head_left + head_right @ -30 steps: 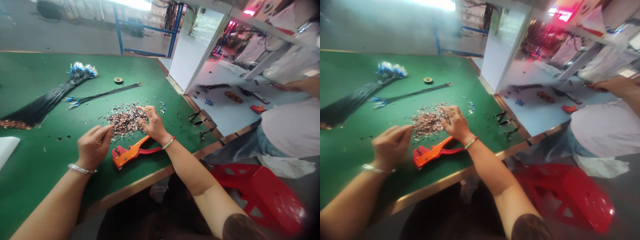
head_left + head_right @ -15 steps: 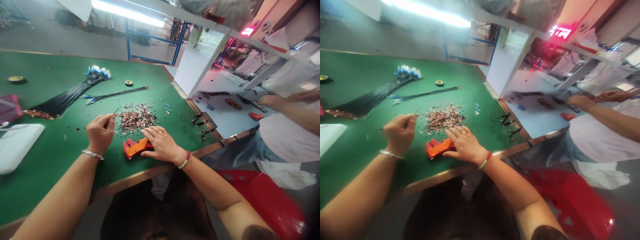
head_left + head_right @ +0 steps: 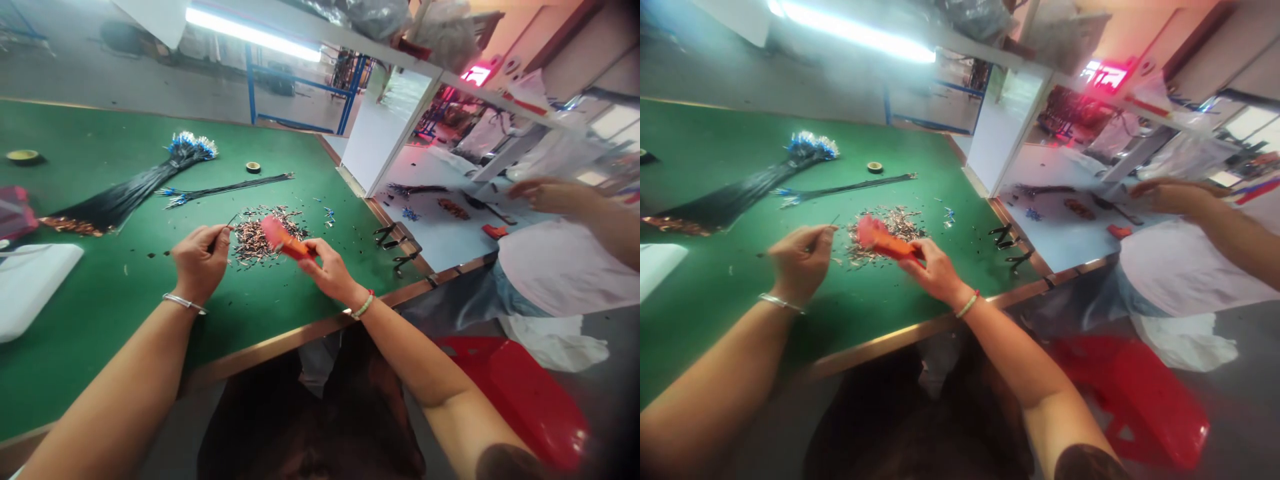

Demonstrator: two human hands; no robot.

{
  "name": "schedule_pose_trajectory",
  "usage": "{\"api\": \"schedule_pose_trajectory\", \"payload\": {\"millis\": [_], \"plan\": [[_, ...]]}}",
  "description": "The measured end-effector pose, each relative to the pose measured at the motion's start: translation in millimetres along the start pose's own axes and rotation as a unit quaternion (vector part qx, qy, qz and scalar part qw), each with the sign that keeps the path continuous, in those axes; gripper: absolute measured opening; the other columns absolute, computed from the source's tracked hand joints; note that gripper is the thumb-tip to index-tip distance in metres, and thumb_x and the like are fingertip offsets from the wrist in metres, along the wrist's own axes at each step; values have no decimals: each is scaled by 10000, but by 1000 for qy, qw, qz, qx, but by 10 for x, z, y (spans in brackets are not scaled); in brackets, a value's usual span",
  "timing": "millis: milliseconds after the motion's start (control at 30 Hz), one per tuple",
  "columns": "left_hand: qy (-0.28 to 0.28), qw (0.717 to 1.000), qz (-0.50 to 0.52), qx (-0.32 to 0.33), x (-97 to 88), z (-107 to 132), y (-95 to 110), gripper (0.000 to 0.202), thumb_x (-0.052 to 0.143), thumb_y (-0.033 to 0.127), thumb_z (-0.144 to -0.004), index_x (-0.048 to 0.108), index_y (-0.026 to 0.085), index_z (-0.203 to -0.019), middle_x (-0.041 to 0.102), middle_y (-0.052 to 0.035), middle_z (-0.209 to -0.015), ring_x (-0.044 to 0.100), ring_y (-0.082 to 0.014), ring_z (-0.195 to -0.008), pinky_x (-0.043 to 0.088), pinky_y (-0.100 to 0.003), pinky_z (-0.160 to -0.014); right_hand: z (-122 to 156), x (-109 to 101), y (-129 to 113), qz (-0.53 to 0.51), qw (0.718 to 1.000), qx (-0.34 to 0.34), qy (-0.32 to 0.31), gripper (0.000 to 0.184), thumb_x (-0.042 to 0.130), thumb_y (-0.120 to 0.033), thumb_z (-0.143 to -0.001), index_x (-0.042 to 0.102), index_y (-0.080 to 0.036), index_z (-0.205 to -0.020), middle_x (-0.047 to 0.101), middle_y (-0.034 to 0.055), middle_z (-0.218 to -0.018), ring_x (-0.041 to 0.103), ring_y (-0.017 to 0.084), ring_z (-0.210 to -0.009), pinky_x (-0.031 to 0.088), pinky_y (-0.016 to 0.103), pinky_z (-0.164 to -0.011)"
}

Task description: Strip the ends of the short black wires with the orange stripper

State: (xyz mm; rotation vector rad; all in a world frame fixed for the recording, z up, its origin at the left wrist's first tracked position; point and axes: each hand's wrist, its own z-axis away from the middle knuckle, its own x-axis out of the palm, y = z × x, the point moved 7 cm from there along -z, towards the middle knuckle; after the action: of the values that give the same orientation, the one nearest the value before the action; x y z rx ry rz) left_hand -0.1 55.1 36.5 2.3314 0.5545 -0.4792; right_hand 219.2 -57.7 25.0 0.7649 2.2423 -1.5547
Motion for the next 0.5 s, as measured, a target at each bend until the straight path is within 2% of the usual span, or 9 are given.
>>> {"api": "schedule_pose_trajectory", "payload": {"millis": [33, 67, 133, 200, 233, 333, 500], "plan": [[0, 1000, 2, 4, -1, 1, 22, 289, 524, 369, -934, 733, 170, -924, 663, -34, -742, 556, -123, -646, 430, -250, -651, -48, 29, 37, -109, 993, 50, -6, 589, 452, -686, -905, 586, -150, -1112, 663, 132, -1051, 629, 225, -953, 509, 402, -884], [1, 1000, 4, 9, -3, 3, 46, 285, 528, 365, -932, 733, 168, -916, 664, -33, -739, 553, -120, -641, 428, -247, -646, -94, 104, 69, -215, 971, 98, -25, 579, 440, -689, -907, 590, -158, -1087, 676, 113, -1004, 646, 206, -897, 533, 383, -841], [0, 1000, 6, 21, -6, 8, 97, 276, 532, 353, -931, 733, 166, -899, 663, -30, -730, 546, -113, -630, 423, -240, -634, -170, 297, 108, -381, 905, 176, -65, 515, 525, -646, -884, 603, -164, -1049, 695, 90, -942, 667, 186, -832, 564, 364, -791], [-3, 1000, 1, 31, -11, 16, 147, 271, 535, 345, -932, 732, 163, -894, 643, -21, -701, 525, -107, -607, 411, -236, -616, -230, 461, 151, -462, 853, 229, -81, 430, 669, -531, -822, 622, -163, -1040, 708, 77, -910, 676, 178, -801, 582, 355, -769], [-4, 999, -4, 34, -17, 20, 169, 270, 536, 345, -931, 731, 162, -892, 626, -15, -681, 509, -104, -591, 404, -234, -605, -256, 521, 177, -478, 839, 246, -82, 398, 713, -470, -793, 633, -162, -1034, 713, 72, -895, 677, 174, -785, 587, 349, -759], [-3, 999, -24, 37, -41, 30, 220, 279, 528, 354, -935, 731, 167, -892, 605, -8, -657, 489, -103, -568, 385, -236, -582, -321, 644, 219, -483, 832, 255, -95, 352, 733, -391, -766, 659, -160, -1021, 721, 86, -909, 679, 179, -776, 590, 348, -756], [-14, 993, -99, 63, -36, 59, 285, 254, 528, 339, -935, 739, 203, -973, 709, -33, -793, 589, -135, -650, 363, -261, -581, -402, 725, 210, -468, 855, 202, -99, 381, 741, -394, -750, 658, -176, -1051, 703, 73, -927, 664, 180, -808, 573, 365, -816]]}}
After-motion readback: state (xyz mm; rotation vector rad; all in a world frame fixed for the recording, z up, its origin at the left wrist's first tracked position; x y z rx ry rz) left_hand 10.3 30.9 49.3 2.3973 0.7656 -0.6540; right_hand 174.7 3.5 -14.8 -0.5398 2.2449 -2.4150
